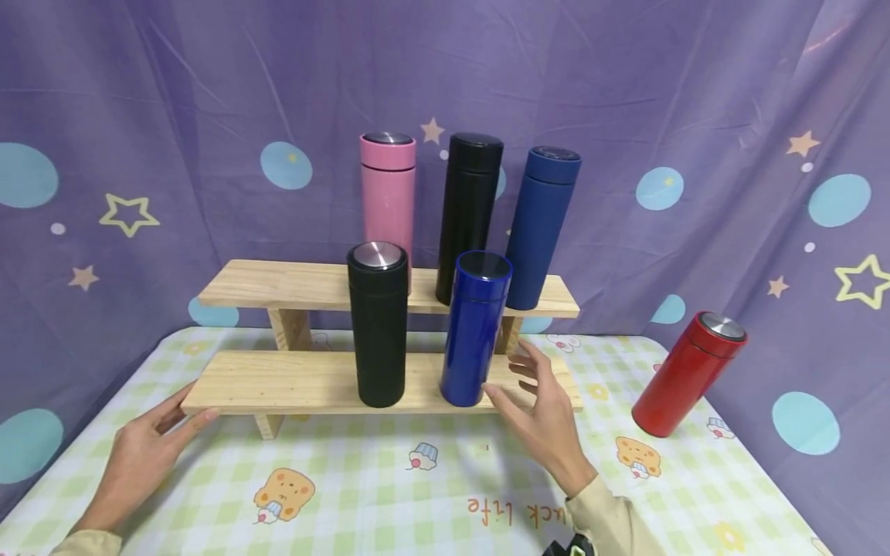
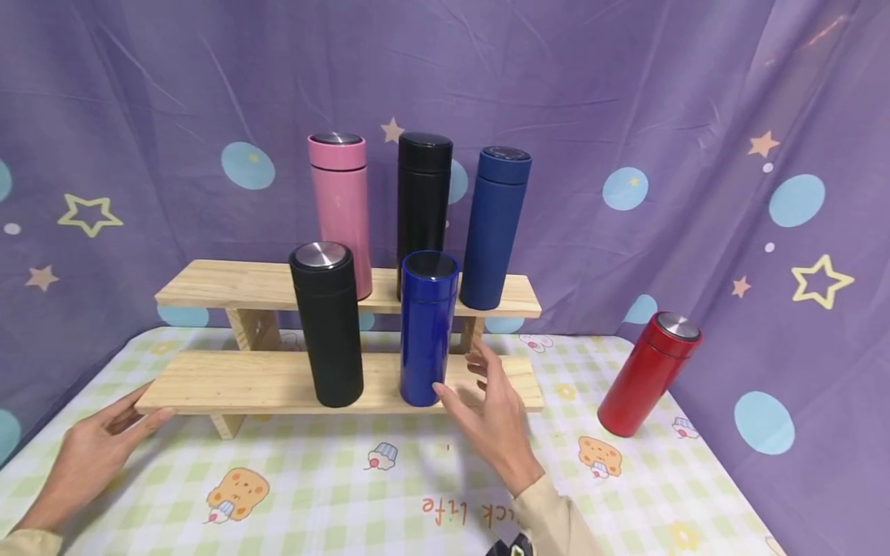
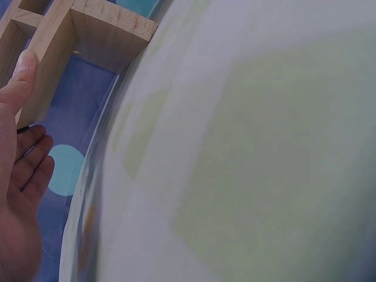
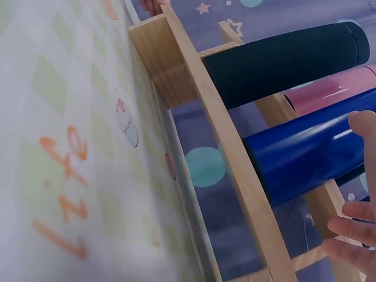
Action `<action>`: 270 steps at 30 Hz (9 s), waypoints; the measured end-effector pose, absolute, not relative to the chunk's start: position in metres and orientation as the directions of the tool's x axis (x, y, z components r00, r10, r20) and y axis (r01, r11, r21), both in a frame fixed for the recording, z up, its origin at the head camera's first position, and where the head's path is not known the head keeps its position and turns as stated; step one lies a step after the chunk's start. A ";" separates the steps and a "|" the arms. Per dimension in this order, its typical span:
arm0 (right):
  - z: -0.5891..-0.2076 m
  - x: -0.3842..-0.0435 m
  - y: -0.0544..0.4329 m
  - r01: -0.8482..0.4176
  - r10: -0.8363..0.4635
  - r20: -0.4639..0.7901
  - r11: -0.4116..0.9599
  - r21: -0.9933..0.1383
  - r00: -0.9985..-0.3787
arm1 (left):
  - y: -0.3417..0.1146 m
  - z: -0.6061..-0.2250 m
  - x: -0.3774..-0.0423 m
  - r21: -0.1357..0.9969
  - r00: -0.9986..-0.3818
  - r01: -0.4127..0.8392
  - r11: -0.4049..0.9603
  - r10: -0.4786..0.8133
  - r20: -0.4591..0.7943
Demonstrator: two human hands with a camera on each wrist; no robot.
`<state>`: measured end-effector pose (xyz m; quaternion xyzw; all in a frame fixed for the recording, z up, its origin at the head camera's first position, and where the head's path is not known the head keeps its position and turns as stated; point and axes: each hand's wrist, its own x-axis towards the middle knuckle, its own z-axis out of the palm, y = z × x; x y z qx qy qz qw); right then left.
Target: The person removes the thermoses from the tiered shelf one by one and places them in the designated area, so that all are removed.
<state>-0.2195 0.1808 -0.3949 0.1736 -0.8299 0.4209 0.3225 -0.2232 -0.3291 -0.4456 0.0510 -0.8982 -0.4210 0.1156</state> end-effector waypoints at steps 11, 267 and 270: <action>-0.408 -0.207 0.218 -0.543 -0.018 0.730 0.680 -0.492 -0.684 | -0.329 -0.446 -0.223 0.760 -0.969 0.017 0.649 -0.176 0.172; -0.368 -0.234 0.234 -0.529 0.147 0.675 0.510 -0.678 -0.723 | -0.329 -0.449 -0.223 0.778 -0.963 0.031 0.628 -0.189 0.191; -0.369 -0.236 0.230 -0.528 0.146 0.674 0.510 -0.679 -0.724 | -0.329 -0.449 -0.223 0.776 -0.962 0.031 0.630 -0.191 0.193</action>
